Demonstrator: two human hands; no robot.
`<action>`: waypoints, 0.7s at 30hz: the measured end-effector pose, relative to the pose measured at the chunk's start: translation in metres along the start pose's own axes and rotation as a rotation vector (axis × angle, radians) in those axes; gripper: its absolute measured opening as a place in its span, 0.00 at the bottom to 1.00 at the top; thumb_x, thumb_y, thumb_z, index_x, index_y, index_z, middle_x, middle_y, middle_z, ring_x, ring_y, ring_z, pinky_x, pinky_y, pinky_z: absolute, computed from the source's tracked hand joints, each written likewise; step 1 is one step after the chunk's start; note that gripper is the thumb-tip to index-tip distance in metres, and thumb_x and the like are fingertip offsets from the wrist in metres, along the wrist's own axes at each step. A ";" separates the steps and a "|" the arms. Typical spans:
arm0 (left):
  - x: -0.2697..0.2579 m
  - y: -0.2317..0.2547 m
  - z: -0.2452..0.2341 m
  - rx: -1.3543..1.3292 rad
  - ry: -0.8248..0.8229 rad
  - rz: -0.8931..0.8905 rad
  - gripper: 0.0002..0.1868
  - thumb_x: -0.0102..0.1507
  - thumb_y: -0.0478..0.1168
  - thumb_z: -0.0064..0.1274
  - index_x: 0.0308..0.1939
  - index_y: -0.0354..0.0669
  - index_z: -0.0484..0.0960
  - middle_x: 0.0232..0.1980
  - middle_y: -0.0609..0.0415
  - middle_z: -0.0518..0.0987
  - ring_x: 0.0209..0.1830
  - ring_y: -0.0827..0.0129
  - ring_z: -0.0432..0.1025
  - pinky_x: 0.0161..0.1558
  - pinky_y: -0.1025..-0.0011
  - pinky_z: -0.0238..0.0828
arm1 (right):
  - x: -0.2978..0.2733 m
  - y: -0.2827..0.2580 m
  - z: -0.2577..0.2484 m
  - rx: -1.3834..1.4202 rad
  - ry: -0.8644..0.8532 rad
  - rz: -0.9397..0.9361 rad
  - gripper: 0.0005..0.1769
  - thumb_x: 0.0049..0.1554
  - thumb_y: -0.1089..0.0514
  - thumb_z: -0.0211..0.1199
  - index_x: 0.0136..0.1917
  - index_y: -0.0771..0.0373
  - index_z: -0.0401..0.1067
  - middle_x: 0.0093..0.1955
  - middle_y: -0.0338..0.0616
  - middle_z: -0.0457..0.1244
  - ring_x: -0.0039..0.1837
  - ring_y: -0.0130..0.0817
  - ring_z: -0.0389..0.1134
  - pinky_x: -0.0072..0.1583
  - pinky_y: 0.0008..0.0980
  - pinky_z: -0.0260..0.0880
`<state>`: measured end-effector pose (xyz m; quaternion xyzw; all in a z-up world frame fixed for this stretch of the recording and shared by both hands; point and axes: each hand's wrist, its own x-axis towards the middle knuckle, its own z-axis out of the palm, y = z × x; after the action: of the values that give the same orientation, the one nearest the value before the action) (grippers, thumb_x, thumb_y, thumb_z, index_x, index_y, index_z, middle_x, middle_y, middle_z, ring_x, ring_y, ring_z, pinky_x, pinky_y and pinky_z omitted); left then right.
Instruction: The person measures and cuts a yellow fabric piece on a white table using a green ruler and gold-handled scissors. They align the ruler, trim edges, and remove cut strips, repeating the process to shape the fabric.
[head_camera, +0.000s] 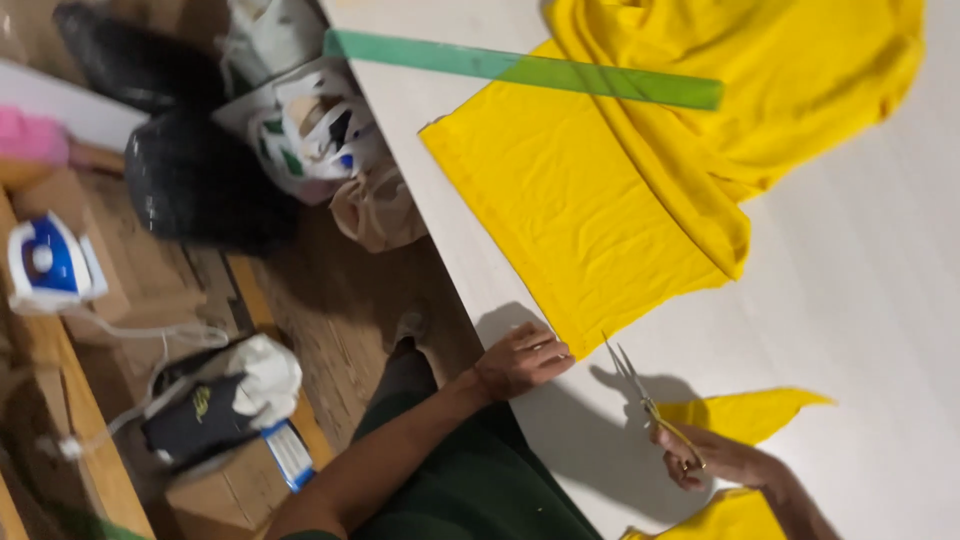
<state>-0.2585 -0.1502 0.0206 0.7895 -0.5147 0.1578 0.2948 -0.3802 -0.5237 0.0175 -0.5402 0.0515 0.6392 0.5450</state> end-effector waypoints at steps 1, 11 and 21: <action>-0.002 -0.002 0.006 0.002 0.029 -0.038 0.04 0.70 0.28 0.60 0.45 0.40 0.85 0.47 0.51 0.83 0.45 0.59 0.76 0.41 0.61 0.69 | 0.002 -0.001 -0.004 -0.037 0.010 -0.021 0.25 0.66 0.34 0.51 0.50 0.58 0.63 0.31 0.44 0.64 0.31 0.30 0.61 0.38 0.29 0.63; -0.021 0.006 0.040 0.104 0.010 -0.135 0.13 0.69 0.36 0.70 0.57 0.45 0.85 0.59 0.48 0.80 0.61 0.56 0.72 0.57 0.63 0.70 | 0.021 -0.003 -0.023 -0.003 -0.212 -0.208 0.24 0.71 0.37 0.43 0.52 0.61 0.58 0.31 0.47 0.61 0.30 0.31 0.55 0.34 0.28 0.55; -0.015 0.018 0.056 0.133 0.007 -0.221 0.13 0.74 0.51 0.56 0.52 0.47 0.81 0.54 0.51 0.77 0.56 0.59 0.71 0.49 0.61 0.65 | 0.026 -0.033 -0.001 0.293 -0.345 -0.182 0.36 0.62 0.21 0.41 0.46 0.58 0.49 0.27 0.46 0.59 0.27 0.27 0.50 0.39 0.31 0.57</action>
<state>-0.2841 -0.1802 -0.0254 0.8587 -0.4117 0.1609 0.2592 -0.3504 -0.4944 0.0148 -0.3405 0.0009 0.6559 0.6737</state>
